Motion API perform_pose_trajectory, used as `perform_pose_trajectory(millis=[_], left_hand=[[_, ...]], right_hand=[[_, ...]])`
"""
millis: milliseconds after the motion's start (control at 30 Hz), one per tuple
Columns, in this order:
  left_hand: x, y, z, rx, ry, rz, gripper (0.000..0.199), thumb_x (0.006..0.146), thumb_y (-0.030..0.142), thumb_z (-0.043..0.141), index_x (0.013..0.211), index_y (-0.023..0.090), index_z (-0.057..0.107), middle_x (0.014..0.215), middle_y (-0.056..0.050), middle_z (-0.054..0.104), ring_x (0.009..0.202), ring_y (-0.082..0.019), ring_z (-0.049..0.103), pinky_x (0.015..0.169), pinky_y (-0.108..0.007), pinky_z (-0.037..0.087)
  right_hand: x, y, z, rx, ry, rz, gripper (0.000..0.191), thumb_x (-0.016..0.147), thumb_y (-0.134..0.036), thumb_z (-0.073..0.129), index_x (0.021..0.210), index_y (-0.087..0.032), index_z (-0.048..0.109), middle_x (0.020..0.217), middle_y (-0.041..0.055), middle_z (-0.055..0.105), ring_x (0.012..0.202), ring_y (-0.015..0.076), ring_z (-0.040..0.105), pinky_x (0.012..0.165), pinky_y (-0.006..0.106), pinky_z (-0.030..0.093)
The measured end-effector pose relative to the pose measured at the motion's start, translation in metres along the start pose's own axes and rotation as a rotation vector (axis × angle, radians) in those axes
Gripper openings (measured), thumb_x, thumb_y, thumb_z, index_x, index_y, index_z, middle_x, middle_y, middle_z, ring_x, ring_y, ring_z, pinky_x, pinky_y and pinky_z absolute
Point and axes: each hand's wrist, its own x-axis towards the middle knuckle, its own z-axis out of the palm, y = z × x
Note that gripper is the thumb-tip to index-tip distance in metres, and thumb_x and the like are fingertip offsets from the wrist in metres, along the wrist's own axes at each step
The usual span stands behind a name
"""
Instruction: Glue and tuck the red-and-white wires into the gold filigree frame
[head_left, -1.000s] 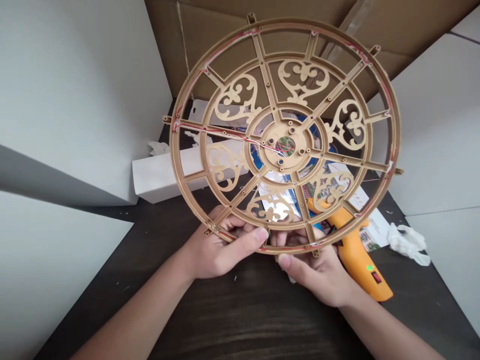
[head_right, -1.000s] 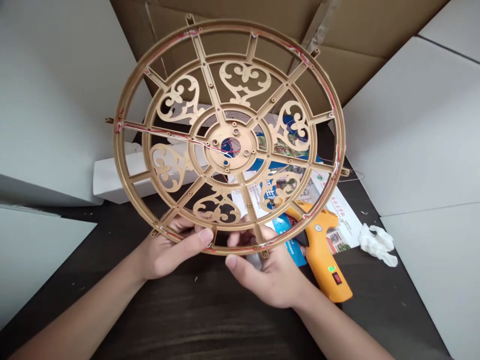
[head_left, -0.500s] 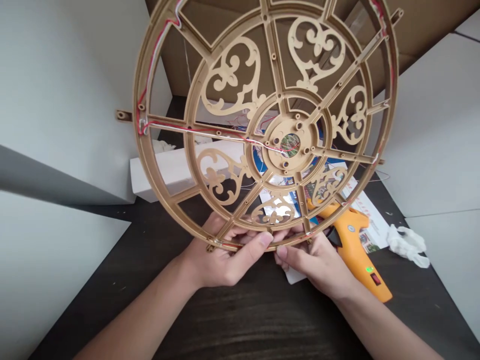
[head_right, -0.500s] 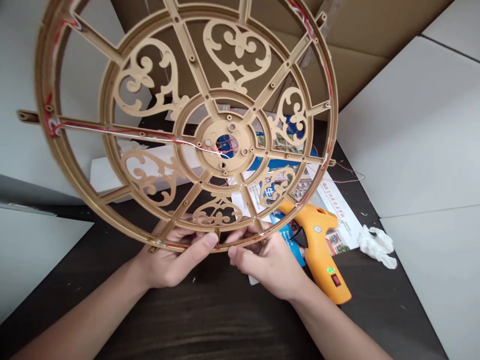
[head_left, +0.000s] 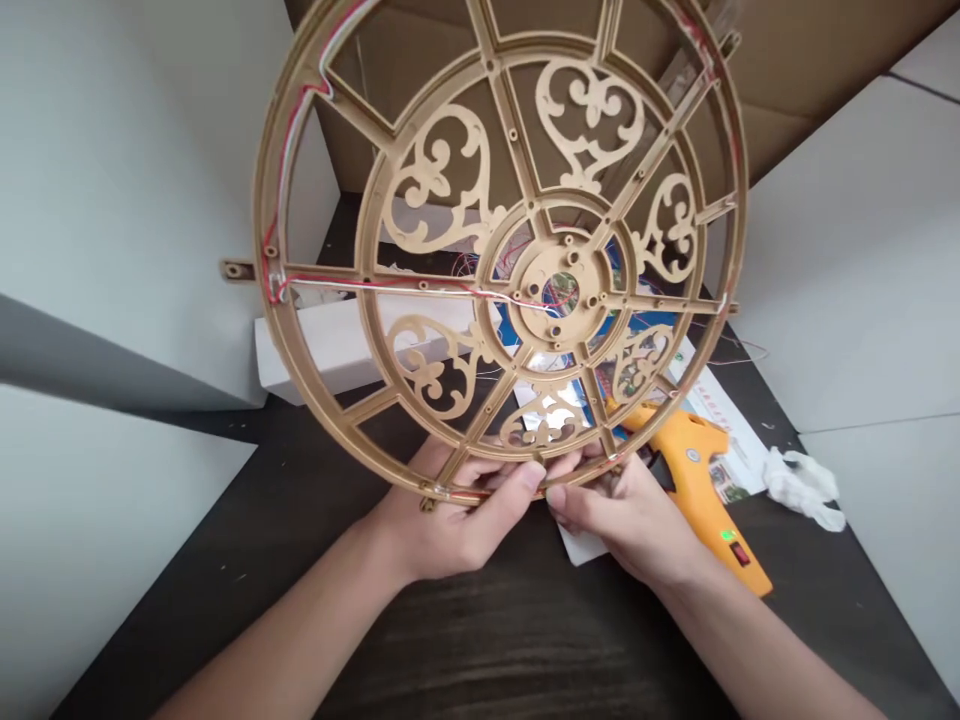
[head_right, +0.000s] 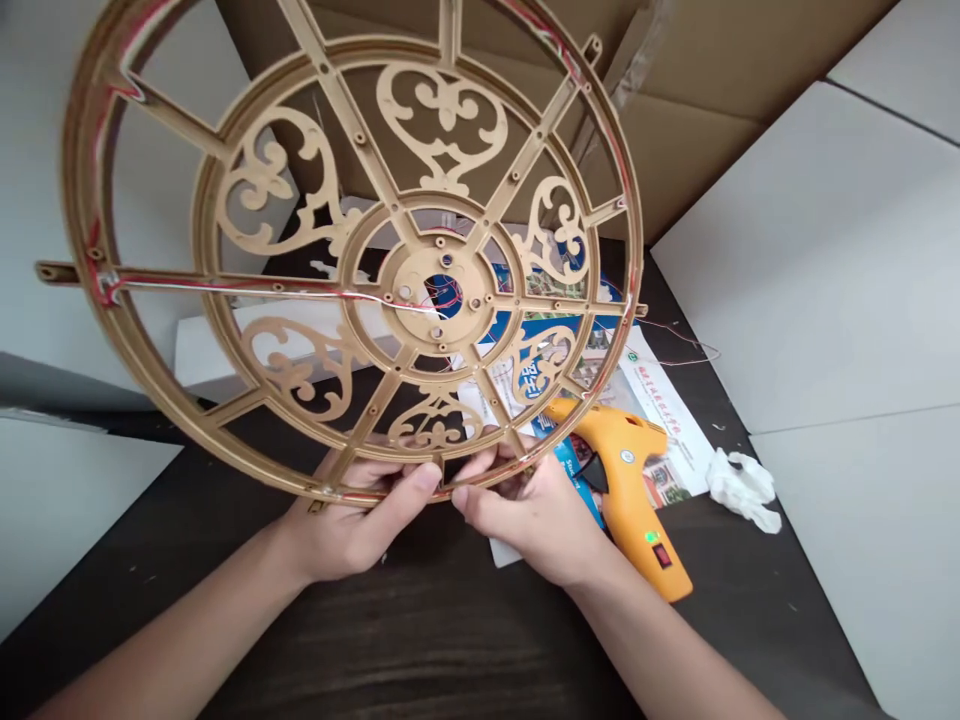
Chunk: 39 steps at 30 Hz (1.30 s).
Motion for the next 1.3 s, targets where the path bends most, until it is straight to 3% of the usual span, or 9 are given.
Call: perform_pose_trajectory(millis=[133,333,500,733,1000,1167,1300], left_hand=[[-0.001,0.0,-0.001,-0.038,-0.085,-0.069,0.035,0.096,0.019,0.054,0.125,0.024,0.072,0.127,-0.006,0.072,0.109,-0.023,0.072,0.099,-0.038,0.059],[0.003,0.005,-0.001,-0.058,-0.102,-0.068,0.029,0.097,0.018,0.053,0.114,0.023,0.076,0.118,-0.004,0.075,0.093,-0.019,0.074,0.085,-0.031,0.062],[0.001,0.001,0.001,-0.028,-0.088,-0.009,0.033,0.096,0.016,0.055,0.122,0.022,0.073,0.131,-0.005,0.07,0.112,-0.022,0.071,0.102,-0.036,0.058],[0.0,-0.003,0.004,-0.003,-0.08,0.008,0.036,0.096,0.015,0.054,0.127,0.019,0.071,0.136,-0.006,0.066,0.117,-0.021,0.07,0.106,-0.036,0.057],[0.003,0.003,0.0,-0.053,-0.102,-0.07,0.031,0.098,0.02,0.054,0.122,0.021,0.074,0.128,-0.007,0.071,0.111,-0.022,0.071,0.102,-0.037,0.057],[0.005,0.009,-0.001,-0.16,-0.115,-0.175,0.028,0.1,0.026,0.052,0.089,0.019,0.076,0.085,-0.003,0.076,0.077,-0.017,0.072,0.081,-0.03,0.061],[0.005,0.008,0.0,-0.11,-0.105,-0.138,0.026,0.099,0.025,0.053,0.1,0.02,0.078,0.099,-0.005,0.078,0.087,-0.019,0.073,0.087,-0.032,0.06]], right_hand=[[-0.003,-0.001,-0.005,0.017,-0.035,0.027,0.021,0.087,-0.029,0.078,0.078,-0.018,0.063,0.066,-0.0033,0.05,0.057,0.0067,0.044,0.05,0.021,0.034],[-0.004,-0.005,-0.002,0.029,0.003,0.007,0.023,0.084,-0.031,0.08,0.075,-0.018,0.064,0.063,-0.0031,0.048,0.054,0.007,0.041,0.048,0.022,0.031],[-0.002,-0.001,0.001,0.015,0.072,-0.015,0.022,0.082,-0.031,0.081,0.075,-0.019,0.064,0.064,-0.0031,0.049,0.053,0.0072,0.04,0.048,0.023,0.032],[0.0,-0.002,0.003,-0.008,0.11,-0.031,0.022,0.079,-0.027,0.08,0.072,-0.018,0.062,0.064,-0.0027,0.05,0.055,0.0081,0.04,0.05,0.023,0.033],[-0.003,-0.001,0.001,-0.028,0.089,-0.045,0.022,0.082,-0.031,0.081,0.075,-0.019,0.064,0.063,-0.0028,0.049,0.053,0.0078,0.04,0.048,0.023,0.031],[-0.006,-0.002,-0.004,0.004,-0.007,-0.039,0.017,0.087,-0.03,0.078,0.082,-0.02,0.065,0.067,-0.0021,0.051,0.055,0.008,0.043,0.05,0.023,0.035],[-0.005,-0.004,-0.002,0.025,0.001,-0.035,0.017,0.086,-0.028,0.079,0.086,-0.019,0.064,0.072,-0.002,0.052,0.057,0.0075,0.043,0.05,0.022,0.036]])
